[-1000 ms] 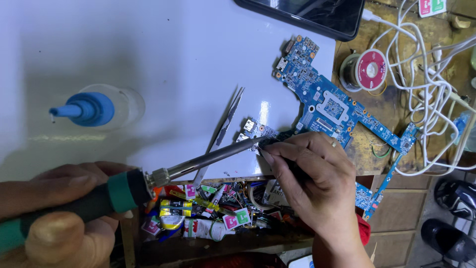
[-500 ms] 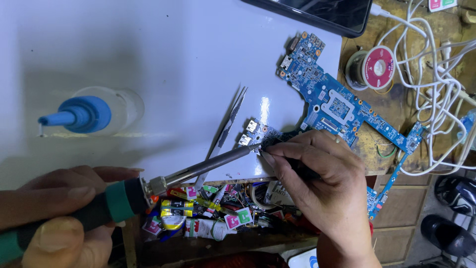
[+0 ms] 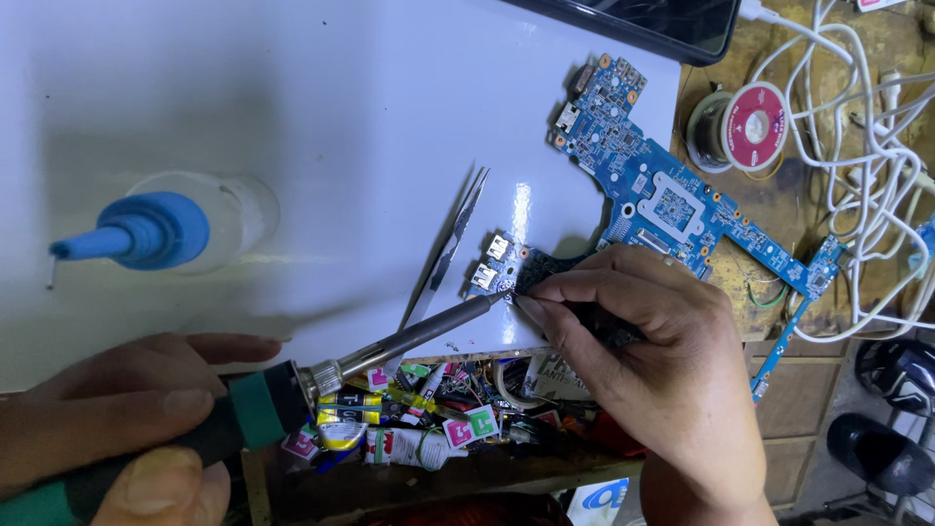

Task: The person uses a soldering iron and tweezers to solder a small component onto a blue circuit board. They hold the board steady with one hand while applying heat and solder with the other.

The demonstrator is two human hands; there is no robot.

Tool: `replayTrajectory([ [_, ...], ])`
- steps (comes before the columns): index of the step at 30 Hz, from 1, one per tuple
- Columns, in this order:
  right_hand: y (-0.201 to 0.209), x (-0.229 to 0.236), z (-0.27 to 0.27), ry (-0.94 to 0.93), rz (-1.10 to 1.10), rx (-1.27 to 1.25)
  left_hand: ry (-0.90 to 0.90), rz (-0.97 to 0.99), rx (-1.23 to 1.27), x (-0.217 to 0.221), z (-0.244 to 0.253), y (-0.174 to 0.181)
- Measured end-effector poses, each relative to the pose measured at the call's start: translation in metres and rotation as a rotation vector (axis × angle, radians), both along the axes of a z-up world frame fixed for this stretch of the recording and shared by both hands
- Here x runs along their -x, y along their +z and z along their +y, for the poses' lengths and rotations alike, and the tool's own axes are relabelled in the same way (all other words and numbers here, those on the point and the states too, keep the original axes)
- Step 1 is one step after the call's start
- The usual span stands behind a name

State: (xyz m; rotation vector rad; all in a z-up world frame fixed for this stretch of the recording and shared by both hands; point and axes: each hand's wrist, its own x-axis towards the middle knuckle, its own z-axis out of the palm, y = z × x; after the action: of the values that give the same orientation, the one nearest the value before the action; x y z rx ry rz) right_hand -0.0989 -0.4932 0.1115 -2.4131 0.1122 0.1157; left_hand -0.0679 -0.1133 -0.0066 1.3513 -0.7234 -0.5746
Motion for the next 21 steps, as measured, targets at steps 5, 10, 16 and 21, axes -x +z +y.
replayTrajectory([
  [5,0.001,-0.002,-0.001,-0.019,0.039,-0.010,-0.148,0.236,-0.037,-0.009,0.010,-0.007],
  [10,0.004,-0.005,-0.004,-0.026,0.106,-0.029,-0.096,0.017,0.012,-0.010,-0.001,0.009],
  [16,0.006,-0.008,-0.005,-0.043,0.166,-0.049,-0.102,-0.066,-0.003,-0.016,-0.013,0.024],
  [21,0.004,-0.009,-0.004,-0.020,0.140,-0.027,-0.049,-0.061,-0.023,-0.012,-0.016,0.030],
])
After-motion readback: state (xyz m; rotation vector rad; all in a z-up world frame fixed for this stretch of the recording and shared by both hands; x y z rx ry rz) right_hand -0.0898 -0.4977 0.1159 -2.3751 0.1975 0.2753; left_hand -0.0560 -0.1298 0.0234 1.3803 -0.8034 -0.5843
